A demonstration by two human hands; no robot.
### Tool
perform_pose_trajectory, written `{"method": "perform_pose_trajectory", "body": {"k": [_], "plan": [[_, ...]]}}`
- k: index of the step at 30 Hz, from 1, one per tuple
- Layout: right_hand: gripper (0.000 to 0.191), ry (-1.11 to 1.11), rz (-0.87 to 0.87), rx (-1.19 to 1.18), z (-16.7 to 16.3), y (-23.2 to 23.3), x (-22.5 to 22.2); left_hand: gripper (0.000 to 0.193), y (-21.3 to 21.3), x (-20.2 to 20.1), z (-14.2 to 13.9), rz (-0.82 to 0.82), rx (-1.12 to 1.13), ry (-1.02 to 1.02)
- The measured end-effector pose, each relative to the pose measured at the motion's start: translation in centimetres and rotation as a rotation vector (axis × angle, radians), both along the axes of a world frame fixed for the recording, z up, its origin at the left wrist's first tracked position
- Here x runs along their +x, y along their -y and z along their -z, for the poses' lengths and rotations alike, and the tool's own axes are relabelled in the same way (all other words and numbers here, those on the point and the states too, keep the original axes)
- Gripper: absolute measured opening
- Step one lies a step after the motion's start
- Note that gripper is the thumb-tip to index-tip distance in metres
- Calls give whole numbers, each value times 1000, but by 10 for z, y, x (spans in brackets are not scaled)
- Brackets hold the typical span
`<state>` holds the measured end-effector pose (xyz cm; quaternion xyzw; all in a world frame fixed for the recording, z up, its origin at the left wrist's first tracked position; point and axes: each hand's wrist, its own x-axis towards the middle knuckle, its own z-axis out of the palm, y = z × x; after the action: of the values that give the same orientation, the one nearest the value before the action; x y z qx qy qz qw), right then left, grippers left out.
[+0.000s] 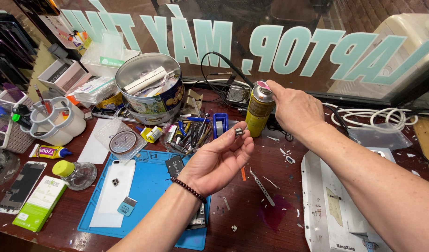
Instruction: The person disassembles a smartphone, removes the screen assembly, cleans internal components with a spray can and brush, and reattaches ribbon cables and a camera module. The work is performed on a cluttered workbench with various tools and parts visible.
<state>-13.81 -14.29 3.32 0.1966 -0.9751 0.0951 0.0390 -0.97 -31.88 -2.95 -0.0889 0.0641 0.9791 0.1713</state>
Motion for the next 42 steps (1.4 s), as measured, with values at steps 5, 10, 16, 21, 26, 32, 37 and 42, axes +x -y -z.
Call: {"method": "perform_pose_trajectory", "body": {"k": [5, 10, 16, 21, 26, 32, 37, 42], "plan": [[35, -28, 5, -15, 3, -1, 0, 25, -4, -2, 3, 1, -11, 38], [36, 6, 34, -8, 10, -2, -3, 24, -4, -1, 3, 0, 30, 57], [43, -22, -36, -115, 3, -3, -6, 25, -4, -1, 6, -31, 7, 73], [57, 486, -51, -526, -18, -9, 39, 24, 0, -3, 17, -98, -8, 112], [57, 480, -278, -645, -15, -1, 93, 21, -2, -8, 24, -110, 57, 109], [52, 208, -311, -627, -25, -12, 90, 20, -13, -10, 19, -80, 24, 76], [57, 338, -141, -489, -24, -10, 98, 21, -6, -9, 8, -120, 30, 115], [53, 307, -436, -764, -23, -10, 100, 21, -11, -5, 7, -77, -22, 38]]}}
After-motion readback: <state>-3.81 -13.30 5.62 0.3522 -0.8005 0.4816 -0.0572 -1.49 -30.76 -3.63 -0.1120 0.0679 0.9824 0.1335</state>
